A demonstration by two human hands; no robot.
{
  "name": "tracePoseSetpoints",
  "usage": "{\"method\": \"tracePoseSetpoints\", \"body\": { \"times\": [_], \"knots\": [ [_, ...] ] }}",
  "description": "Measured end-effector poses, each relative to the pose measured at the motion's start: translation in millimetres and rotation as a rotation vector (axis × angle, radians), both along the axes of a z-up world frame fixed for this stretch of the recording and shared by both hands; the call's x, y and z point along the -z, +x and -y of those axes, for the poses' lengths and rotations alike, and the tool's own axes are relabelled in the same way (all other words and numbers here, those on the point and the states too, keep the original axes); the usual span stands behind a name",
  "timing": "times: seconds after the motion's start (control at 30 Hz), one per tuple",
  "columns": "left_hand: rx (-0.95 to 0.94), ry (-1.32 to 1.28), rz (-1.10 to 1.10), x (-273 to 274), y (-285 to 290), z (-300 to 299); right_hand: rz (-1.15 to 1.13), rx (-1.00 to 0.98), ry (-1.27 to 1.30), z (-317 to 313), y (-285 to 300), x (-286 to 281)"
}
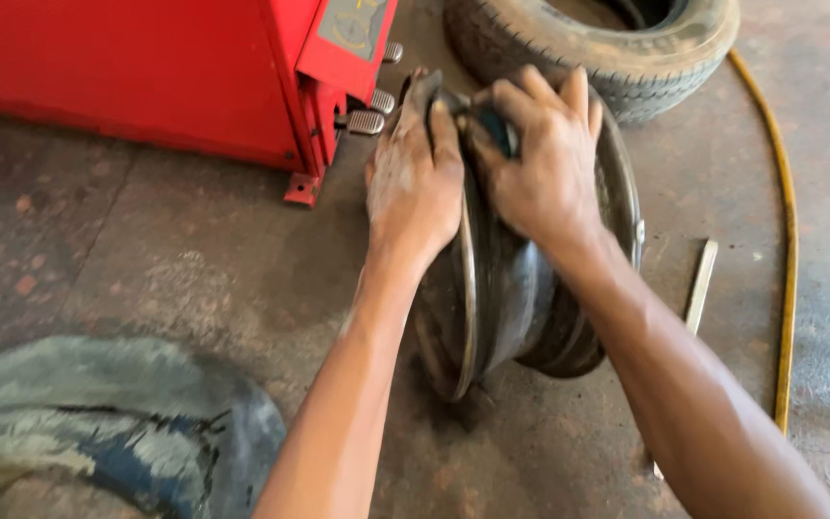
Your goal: The person scrubs a metal wheel rim with a small abrasive pad, rotating the rim by hand to clean different sections. The rim is held upright and turned repeatedly while the person wipes its outer surface.
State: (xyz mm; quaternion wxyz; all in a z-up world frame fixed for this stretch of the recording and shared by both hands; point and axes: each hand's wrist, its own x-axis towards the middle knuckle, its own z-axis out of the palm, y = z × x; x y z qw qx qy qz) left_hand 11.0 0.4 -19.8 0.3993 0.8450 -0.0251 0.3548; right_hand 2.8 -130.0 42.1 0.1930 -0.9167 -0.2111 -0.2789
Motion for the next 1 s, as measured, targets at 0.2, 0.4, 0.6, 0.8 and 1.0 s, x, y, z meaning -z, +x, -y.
{"method": "tracePoseSetpoints", "body": {
  "times": [0.2,0.4,0.6,0.8,1.0],
  "knots": [
    [0.115,-0.316,-0.277,-23.4,-18.5,1.5,0.034,0.035,0.004,14.6,-73.1,16.3],
    [0.092,-0.307,-0.325,-24.7,-14.8,0.2,0.027,-0.041,-0.136,-1.5,14.7,-22.5],
    [0.079,-0.228,-0.266,-19.7,-20.3,1.3,0.003,0.130,-0.135,11.9,-70.4,-11.0],
    [0.006,-0.152,-0.294,-33.7,-36.4,1.2,-0.029,0.081,-0.092,-9.6,-19.8,-28.1],
    [0.010,-0.134,-0.297,-34.3,-50.3,7.1,-0.093,0.129,-0.107,6.8,-70.7,-10.1]
  ]
}}
